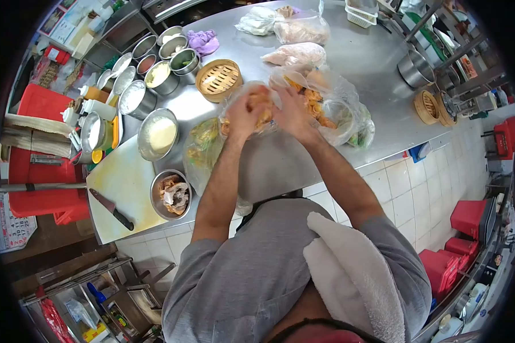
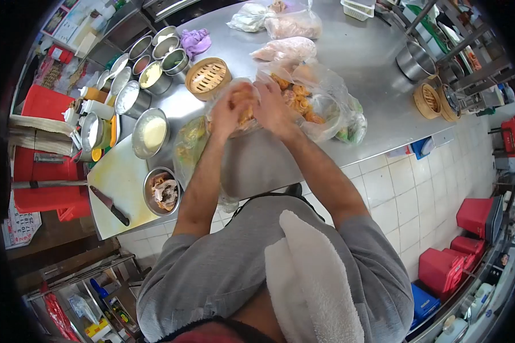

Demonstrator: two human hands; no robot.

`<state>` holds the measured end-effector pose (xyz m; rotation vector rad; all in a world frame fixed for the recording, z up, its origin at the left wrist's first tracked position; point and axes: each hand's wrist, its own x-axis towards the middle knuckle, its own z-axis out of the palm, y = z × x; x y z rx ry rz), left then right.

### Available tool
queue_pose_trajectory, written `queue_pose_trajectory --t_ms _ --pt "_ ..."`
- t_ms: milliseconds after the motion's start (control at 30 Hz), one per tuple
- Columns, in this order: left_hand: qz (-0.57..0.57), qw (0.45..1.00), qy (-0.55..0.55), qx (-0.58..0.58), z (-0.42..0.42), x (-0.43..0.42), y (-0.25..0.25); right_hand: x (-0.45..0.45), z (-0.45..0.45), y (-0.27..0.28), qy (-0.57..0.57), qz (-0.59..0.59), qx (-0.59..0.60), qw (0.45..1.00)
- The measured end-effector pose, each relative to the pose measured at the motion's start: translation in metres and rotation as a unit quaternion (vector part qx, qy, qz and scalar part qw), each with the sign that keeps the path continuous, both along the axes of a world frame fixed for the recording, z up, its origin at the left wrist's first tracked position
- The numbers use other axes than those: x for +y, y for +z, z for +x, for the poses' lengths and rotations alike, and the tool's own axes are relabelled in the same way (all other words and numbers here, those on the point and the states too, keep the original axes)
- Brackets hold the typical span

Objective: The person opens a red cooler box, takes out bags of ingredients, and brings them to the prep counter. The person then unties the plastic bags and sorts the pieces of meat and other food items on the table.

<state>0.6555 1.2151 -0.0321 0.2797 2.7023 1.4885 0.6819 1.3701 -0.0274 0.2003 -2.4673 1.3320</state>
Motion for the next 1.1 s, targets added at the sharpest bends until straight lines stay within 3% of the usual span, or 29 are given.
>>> queue_pose_trajectory --t_ms 33,67,100,233,300,333,400,433,533,600,667,767,800,867,933,967,1033,1100 --pt "-0.001 1.0 0.003 0.004 -0.004 0.004 -0.011 -0.004 -0.012 -0.016 -0.017 0.108 -0.039 0.993" --pt "-0.117 0.992 0.006 0.054 -0.008 0.008 -0.027 -0.007 -0.022 -0.03 -0.035 0.215 -0.077 0.973" --pt "-0.231 0.968 0.008 0.101 -0.008 0.009 -0.029 -0.008 -0.028 -0.032 -0.031 0.238 -0.115 0.964" --pt "-0.237 0.959 0.057 0.143 -0.001 -0.02 -0.029 0.008 -0.032 -0.02 0.004 0.2 -0.161 0.967" --pt "-0.255 0.935 0.189 0.159 -0.002 -0.04 -0.049 0.019 -0.036 -0.036 0.034 0.079 -0.172 0.981" --pt "-0.255 0.935 0.187 0.159 -0.005 -0.045 -0.05 0.019 -0.037 -0.044 0.032 0.078 -0.173 0.981" --pt "-0.235 0.968 0.09 0.005 -0.012 -0.047 -0.03 0.014 -0.04 -0.047 -0.042 0.072 -0.123 0.989" --pt "-0.235 0.968 0.089 0.006 -0.018 -0.05 -0.032 0.015 -0.043 -0.047 -0.043 0.072 -0.122 0.989" --pt "-0.221 0.974 0.036 0.036 -0.039 -0.06 -0.034 0.018 -0.049 -0.019 -0.054 0.048 -0.217 0.973" --pt "-0.12 0.982 0.111 0.095 -0.04 -0.061 -0.017 0.017 -0.053 -0.006 -0.089 0.054 -0.106 0.989" --pt "-0.102 0.984 0.117 0.09 -0.039 -0.06 -0.004 0.015 -0.056 0.005 -0.098 0.052 -0.077 0.991" --pt "-0.124 0.935 0.142 0.301 -0.035 -0.055 0.002 0.009 -0.058 0.001 -0.116 0.064 -0.026 0.991" --pt "-0.122 0.936 0.137 0.301 -0.032 -0.053 -0.002 0.008 -0.058 -0.002 -0.127 0.074 -0.002 0.989" --pt "-0.181 0.93 0.136 0.289 -0.027 -0.052 -0.012 0.005 -0.047 -0.009 -0.115 0.125 -0.068 0.983" --pt "-0.133 0.937 0.124 0.298 -0.02 -0.051 -0.014 -0.005 -0.029 -0.019 -0.116 0.071 0.01 0.991" --pt "-0.083 0.956 0.149 0.24 -0.015 -0.05 -0.015 -0.01 -0.018 -0.025 -0.116 0.069 0.009 0.991" --pt "-0.033 0.968 0.175 0.179 -0.006 -0.043 -0.014 -0.015 0.001 -0.032 0.011 0.136 0.074 0.988" --pt "0.063 0.979 0.155 0.118 0.002 -0.035 -0.009 -0.025 0.011 -0.035 0.027 0.176 0.032 0.983"
